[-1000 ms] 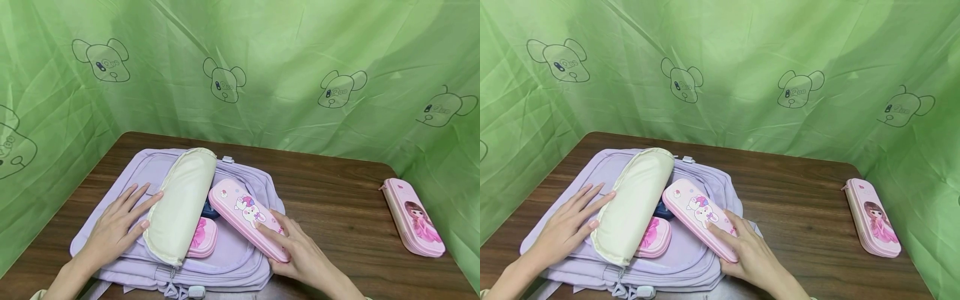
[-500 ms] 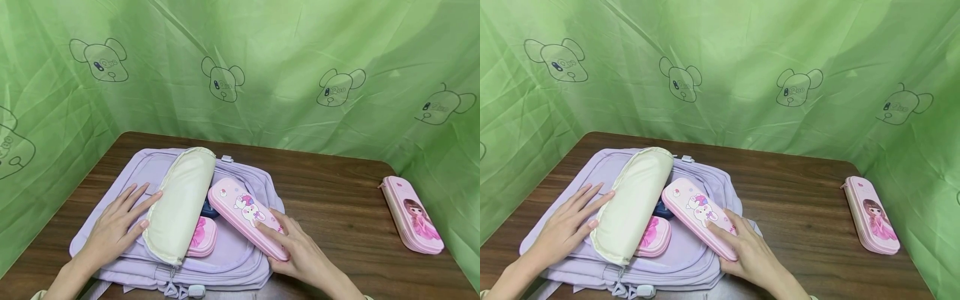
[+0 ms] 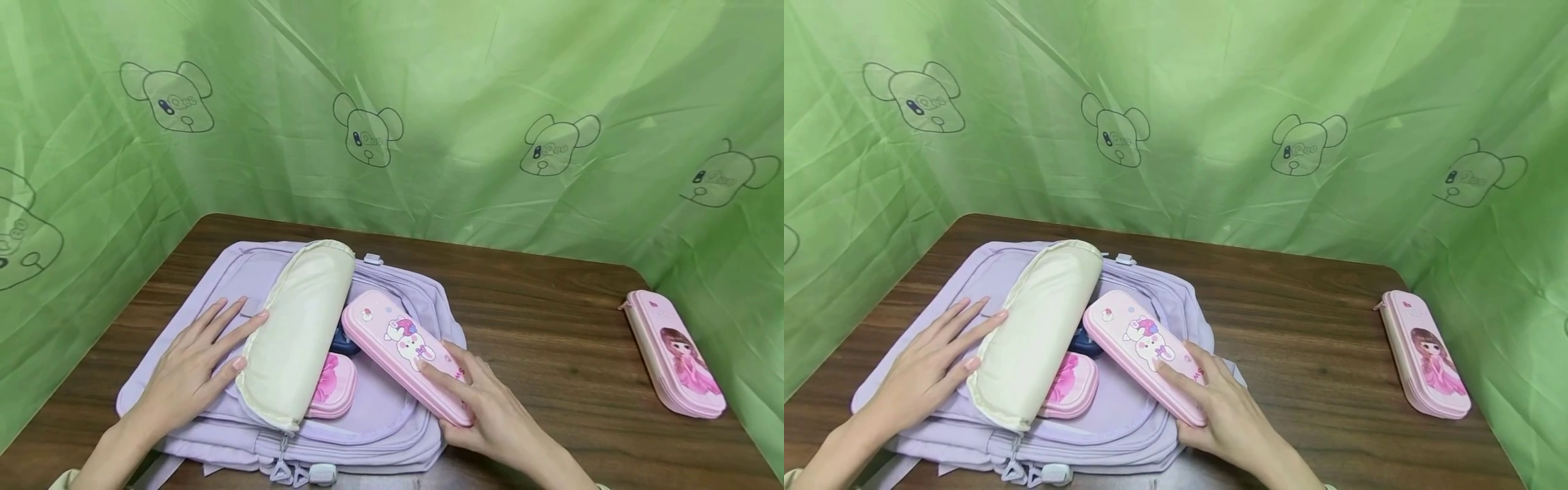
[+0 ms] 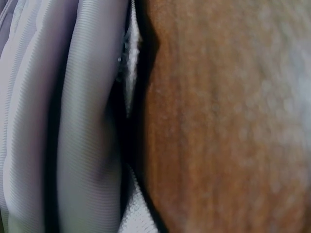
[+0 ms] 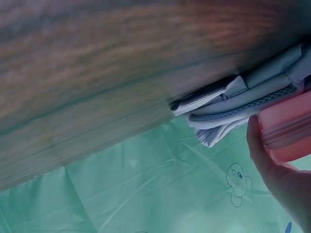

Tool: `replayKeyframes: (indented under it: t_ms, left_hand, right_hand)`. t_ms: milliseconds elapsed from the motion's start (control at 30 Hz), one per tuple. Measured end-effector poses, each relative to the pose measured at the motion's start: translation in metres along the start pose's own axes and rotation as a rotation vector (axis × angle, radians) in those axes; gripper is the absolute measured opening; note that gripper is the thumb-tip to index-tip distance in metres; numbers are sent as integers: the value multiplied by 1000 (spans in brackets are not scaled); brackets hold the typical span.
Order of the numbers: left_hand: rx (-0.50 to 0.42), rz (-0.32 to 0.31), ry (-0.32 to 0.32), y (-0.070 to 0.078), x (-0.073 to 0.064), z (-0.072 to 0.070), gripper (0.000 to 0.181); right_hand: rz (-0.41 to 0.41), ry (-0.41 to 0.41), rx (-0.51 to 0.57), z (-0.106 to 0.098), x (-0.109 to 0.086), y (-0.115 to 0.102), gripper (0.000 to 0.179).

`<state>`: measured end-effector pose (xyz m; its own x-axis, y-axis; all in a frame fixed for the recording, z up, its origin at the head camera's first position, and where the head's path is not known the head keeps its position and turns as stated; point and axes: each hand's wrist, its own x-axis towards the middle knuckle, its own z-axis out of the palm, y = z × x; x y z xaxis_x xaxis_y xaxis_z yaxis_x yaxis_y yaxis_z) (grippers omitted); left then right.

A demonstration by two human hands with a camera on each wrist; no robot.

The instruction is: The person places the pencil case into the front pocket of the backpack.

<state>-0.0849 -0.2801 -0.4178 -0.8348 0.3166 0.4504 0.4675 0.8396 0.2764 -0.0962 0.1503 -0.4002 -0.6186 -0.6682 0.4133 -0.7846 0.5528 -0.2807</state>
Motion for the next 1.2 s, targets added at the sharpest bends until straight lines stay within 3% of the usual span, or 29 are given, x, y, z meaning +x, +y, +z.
replayKeyframes:
  t_ms: [500, 833, 1200]
  left_hand:
    - [-7, -32, -12, -4, -3, -5, 55]
    - [-106, -39, 16, 0, -3, -4, 50]
    - [-243, -36, 31, 1, 1, -7, 44]
  right_hand:
    - [-77, -19, -1, -4, 13, 2, 75]
    - [-77, -120, 9, -15, 22, 3, 73]
    - [-55, -136, 96, -18, 28, 3, 75]
